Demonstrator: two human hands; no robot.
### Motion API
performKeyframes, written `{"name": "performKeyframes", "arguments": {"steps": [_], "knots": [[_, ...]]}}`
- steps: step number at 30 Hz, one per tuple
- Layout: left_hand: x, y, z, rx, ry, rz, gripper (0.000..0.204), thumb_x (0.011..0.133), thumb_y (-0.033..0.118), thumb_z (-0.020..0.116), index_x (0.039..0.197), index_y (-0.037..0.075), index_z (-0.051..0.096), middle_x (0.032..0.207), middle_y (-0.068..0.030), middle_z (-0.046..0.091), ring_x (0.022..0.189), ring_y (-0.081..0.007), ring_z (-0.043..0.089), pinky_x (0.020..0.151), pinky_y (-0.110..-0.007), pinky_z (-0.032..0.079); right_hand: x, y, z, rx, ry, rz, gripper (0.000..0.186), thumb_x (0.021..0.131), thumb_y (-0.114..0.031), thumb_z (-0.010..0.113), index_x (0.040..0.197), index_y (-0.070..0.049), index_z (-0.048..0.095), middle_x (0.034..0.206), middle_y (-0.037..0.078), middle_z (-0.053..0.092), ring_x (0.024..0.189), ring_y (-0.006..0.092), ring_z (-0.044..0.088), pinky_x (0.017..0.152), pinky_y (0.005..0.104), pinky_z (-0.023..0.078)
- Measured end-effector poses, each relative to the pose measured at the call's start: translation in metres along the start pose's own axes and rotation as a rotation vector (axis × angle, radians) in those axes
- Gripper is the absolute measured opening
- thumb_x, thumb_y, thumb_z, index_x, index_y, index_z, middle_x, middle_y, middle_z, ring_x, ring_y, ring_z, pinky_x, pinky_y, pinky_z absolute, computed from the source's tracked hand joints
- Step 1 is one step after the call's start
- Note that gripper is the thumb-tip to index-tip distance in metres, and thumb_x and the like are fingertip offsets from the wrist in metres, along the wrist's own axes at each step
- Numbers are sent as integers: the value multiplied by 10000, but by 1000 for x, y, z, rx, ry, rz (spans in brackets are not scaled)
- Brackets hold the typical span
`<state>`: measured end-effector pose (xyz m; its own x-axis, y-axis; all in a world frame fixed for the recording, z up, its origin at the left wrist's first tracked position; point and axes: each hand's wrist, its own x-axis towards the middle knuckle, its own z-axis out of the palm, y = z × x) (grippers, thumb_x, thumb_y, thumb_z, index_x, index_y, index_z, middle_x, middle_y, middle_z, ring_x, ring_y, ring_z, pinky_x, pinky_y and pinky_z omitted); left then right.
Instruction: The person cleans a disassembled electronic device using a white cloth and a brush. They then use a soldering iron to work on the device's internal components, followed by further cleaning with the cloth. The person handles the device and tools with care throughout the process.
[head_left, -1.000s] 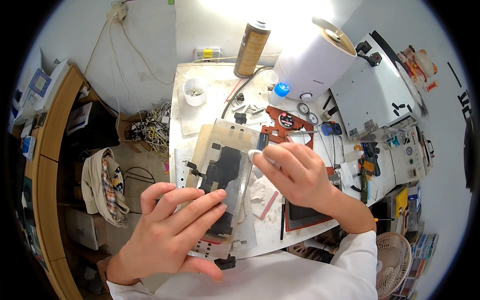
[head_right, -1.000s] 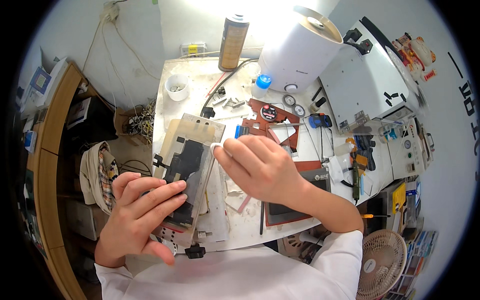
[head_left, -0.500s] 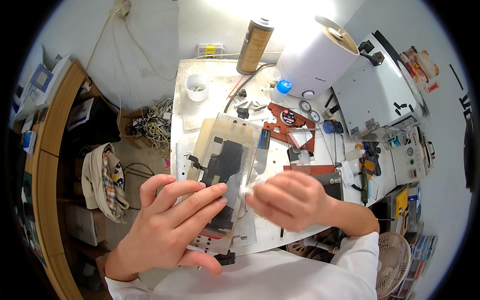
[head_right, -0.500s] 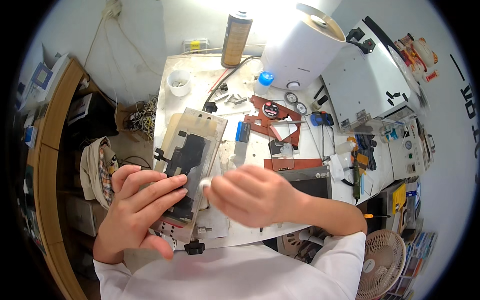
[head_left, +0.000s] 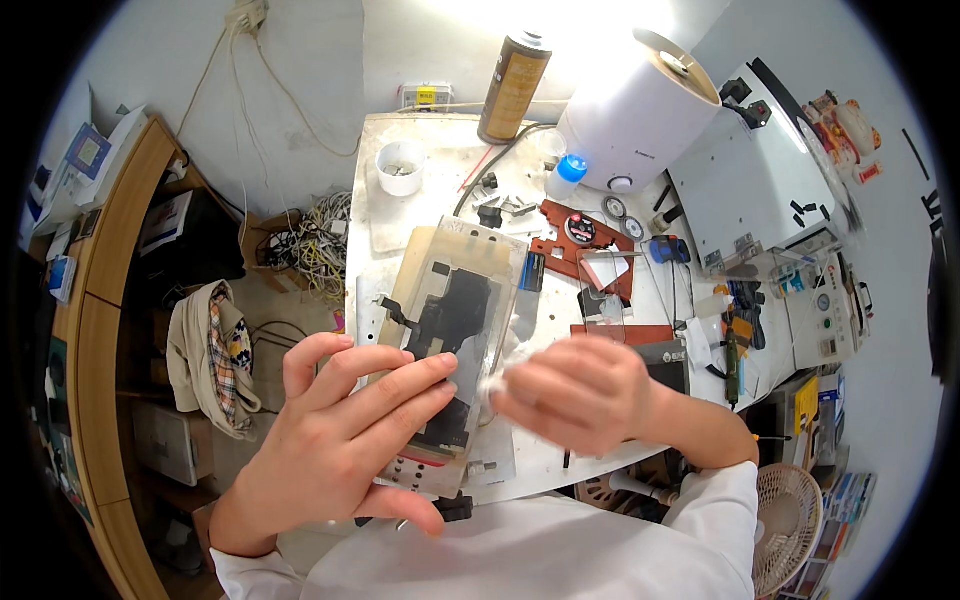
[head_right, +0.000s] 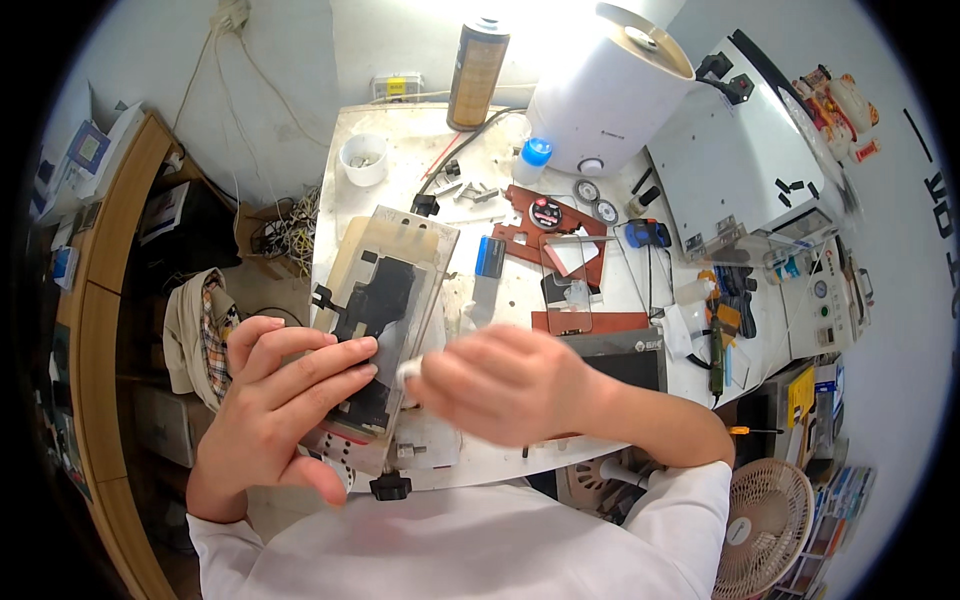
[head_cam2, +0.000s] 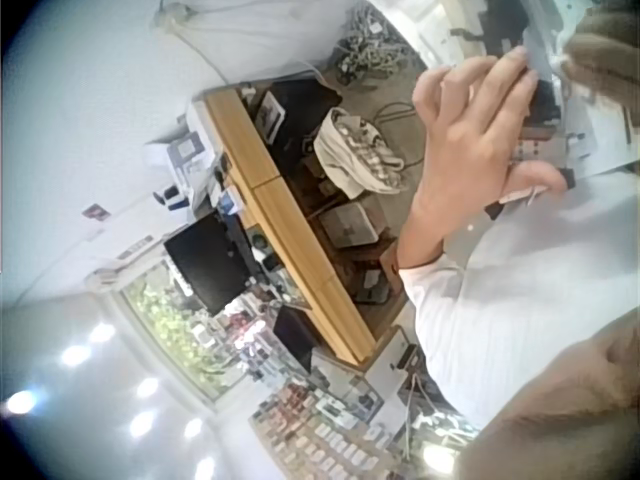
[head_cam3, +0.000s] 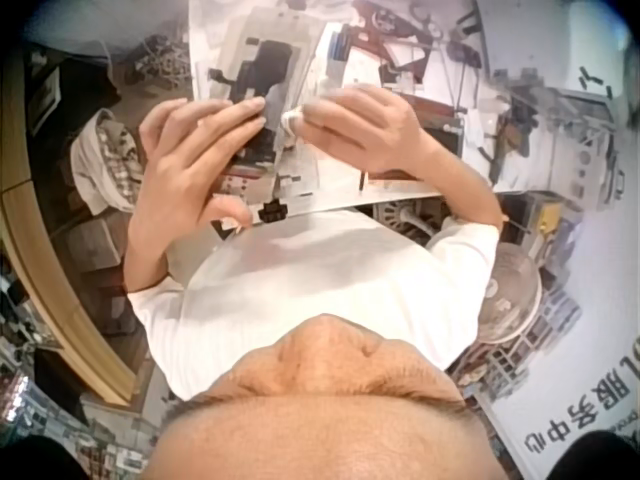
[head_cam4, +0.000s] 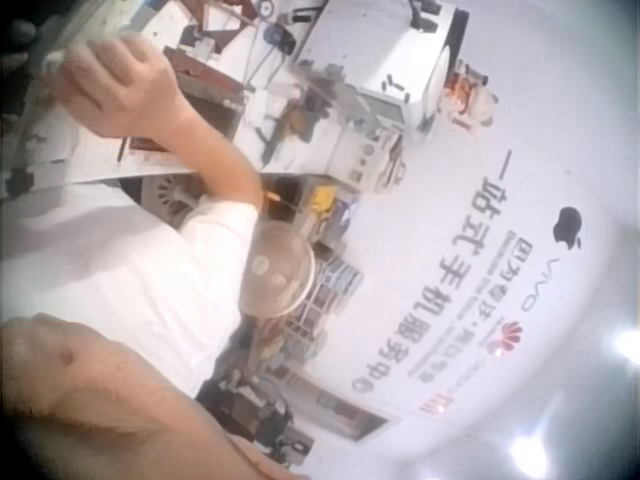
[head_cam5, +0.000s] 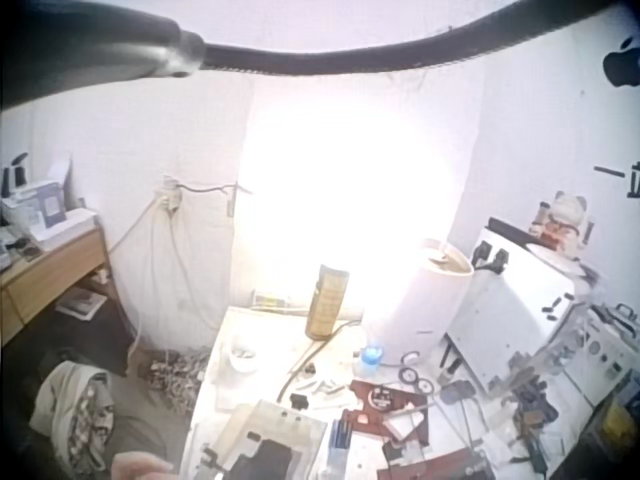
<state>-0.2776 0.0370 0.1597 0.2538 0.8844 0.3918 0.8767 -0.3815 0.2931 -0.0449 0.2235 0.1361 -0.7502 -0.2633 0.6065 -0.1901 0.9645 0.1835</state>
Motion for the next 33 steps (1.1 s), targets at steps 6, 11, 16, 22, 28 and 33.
{"name": "performKeyframes", "arguments": {"steps": [6, 11, 16, 22, 28, 33], "knots": [[-1, -1, 2, -15, 6, 1, 902, 891, 819, 490, 1167, -1, 745, 1349, -59, 707, 1181, -249, 595, 1114, -469, 319, 1, 2, 0, -47, 3, -51, 296, 776, -119, 786, 1072, -118, 786, 1036, 12, 679, 856, 159, 659, 669, 279, 561], [-1, -4, 7, 27, 22, 31, 1022, 889, 891, 337, 1176, -2, 741, 1323, -101, 725, 1129, -282, 606, 1099, -476, 319, 3, 0, -4, -51, -33, 117, 279, 795, -108, 781, 1074, -124, 783, 1046, 0, 685, 865, 159, 652, 688, 278, 566], [-3, -5, 7, 24, 29, 29, 1021, 890, 889, 339, 1178, -4, 739, 1316, -101, 728, 1129, -283, 605, 1100, -472, 316, 5, -7, -6, -17, -25, -66, 290, 790, -114, 775, 1079, -115, 778, 1062, 6, 693, 891, 161, 653, 683, 270, 561], [-2, -5, 7, 21, 34, 30, 1010, 892, 884, 347, 1177, -3, 737, 1318, -92, 728, 1143, -279, 599, 1112, -478, 302, 2, -13, -7, -24, -40, 43, 281, 794, -104, 755, 1073, -109, 778, 1052, 12, 698, 906, 158, 654, 673, 272, 557], [-3, -4, 8, 24, 35, 25, 1013, 894, 886, 343, 1182, -1, 737, 1317, -84, 729, 1148, -278, 598, 1123, -482, 293, -1, -20, -9, 15, 0, -39, 263, 799, -102, 763, 1060, -131, 782, 1055, -4, 716, 880, 138, 659, 672, 260, 566], [-3, -6, 8, 34, 45, 37, 1026, 899, 892, 321, 1181, 0, 742, 1315, -87, 729, 1144, -276, 598, 1124, -481, 293, -2, -21, -9, 87, 22, 27, 262, 797, -97, 760, 1055, -139, 785, 1031, -12, 723, 862, 137, 660, 663, 251, 559]]}}
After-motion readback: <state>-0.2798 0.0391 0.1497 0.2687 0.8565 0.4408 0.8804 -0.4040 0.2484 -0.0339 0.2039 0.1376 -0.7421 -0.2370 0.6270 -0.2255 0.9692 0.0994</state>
